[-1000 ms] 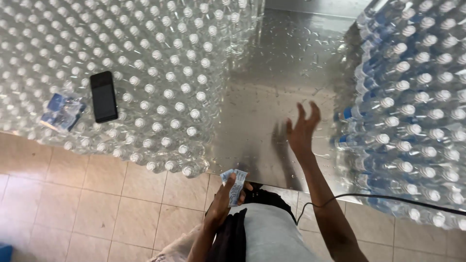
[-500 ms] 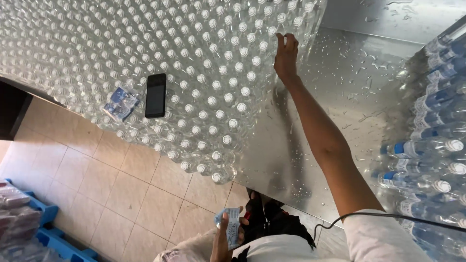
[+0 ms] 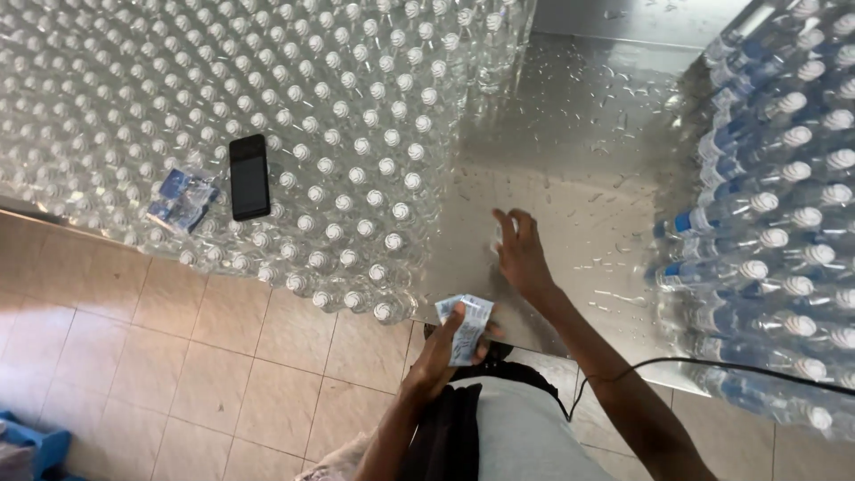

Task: Applying labels to the caps of water bottles on a production table

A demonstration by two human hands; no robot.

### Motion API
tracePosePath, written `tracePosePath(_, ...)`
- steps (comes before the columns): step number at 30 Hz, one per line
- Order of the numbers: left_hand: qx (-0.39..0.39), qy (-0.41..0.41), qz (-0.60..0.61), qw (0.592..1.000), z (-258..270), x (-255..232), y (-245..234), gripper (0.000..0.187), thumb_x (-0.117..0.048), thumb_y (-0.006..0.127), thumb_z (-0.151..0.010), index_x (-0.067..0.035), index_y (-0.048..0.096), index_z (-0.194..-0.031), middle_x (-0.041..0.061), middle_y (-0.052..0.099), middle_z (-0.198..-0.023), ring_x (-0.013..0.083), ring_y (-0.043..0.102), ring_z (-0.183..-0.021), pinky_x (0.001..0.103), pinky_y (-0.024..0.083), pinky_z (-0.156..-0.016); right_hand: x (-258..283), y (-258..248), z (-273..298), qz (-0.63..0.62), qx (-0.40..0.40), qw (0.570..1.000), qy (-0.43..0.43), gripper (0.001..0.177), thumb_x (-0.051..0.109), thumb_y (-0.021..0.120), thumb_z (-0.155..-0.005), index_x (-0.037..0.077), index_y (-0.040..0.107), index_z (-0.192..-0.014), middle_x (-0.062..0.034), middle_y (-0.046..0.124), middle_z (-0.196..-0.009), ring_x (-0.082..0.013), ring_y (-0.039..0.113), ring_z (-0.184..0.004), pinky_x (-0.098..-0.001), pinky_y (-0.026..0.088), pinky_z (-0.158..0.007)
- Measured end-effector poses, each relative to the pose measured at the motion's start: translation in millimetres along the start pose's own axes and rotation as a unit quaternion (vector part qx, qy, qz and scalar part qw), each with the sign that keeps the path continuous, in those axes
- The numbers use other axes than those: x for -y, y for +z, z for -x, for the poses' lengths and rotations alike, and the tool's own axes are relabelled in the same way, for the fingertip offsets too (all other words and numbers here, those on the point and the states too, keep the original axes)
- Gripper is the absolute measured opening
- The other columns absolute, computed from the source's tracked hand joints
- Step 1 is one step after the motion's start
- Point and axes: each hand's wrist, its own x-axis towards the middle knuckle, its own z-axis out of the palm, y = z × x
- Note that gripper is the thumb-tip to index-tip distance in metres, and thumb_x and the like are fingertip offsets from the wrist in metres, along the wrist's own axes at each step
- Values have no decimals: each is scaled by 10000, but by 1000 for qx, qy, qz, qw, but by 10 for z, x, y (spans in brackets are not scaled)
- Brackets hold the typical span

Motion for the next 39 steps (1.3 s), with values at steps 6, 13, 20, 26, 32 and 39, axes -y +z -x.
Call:
tracePosePath(6, 143, 5, 23, 989, -115, -311, 131, 791, -664, 447, -1131, 60, 667, -1362, 250, 784, -999, 278, 753, -710, 352, 591, -591, 108, 32, 942, -169, 58, 982, 60, 1595, 1072, -49, -536, 56, 335, -1704, -261, 404, -1473, -449, 348, -1514, -515, 336, -1235)
tracePosePath(13, 203, -22, -41, 978, -96, -389, -44, 760, -644, 509, -1112, 57, 669, -1359, 193, 781, -1109, 195, 762, -752, 278, 601, -586, 1141, -1376, 610, -269, -51, 932, 238, 344, 57, 589, -1058, 101, 710, -1377, -139, 663, -1351, -391, 602, -1385, -515, 465, -1170)
tracePosePath(20, 253, -43, -90, 962, -208, -187, -280, 695, -552, 560, -1146, 91, 609, -1406, 211, 733, -1005, 265, 753, -739, 309, 610, -573, 1445, -1373, 752, -354, -2, 895, 273, 349, 136, 969, -815, 77, 820, -1125, -85, 717, -936, -263, 698, -949, -487, 556, -947)
tracePosePath(26, 260, -59, -123, 956, -134, -264, -359, 688, -601, 524, -1132, -14, 614, -1480, 172, 706, -1115, 163, 690, -757, 268, 552, -608, 1388, -1299, 887, -360, -34, 868, 341, 321, 91, 966, -820, 37, 822, -1102, -156, 803, -968, -273, 768, -1015, -498, 522, -1039)
tracePosePath(32, 207, -50, -103, 972, 94, -515, -292, 675, -541, 505, -1155, 67, 566, -1442, 141, 650, -797, 152, 610, -622, 274, 480, -581, 1200, -1324, 843, -344, -26, 885, 312, 374, 131, 1003, -769, 75, 826, -1094, -122, 873, -1007, -249, 826, -1051, -439, 548, -1059)
tracePosePath(39, 214, 10, -112, 970, -71, -391, -407, 622, -526, 546, -1147, 45, 654, -1367, 169, 693, -916, 166, 664, -702, 282, 540, -633, 1079, -1323, 613, -378, -57, 874, 299, 270, 7, 973, -771, -1, 818, -992, -160, 834, -916, -220, 783, -954, -447, 574, -1021)
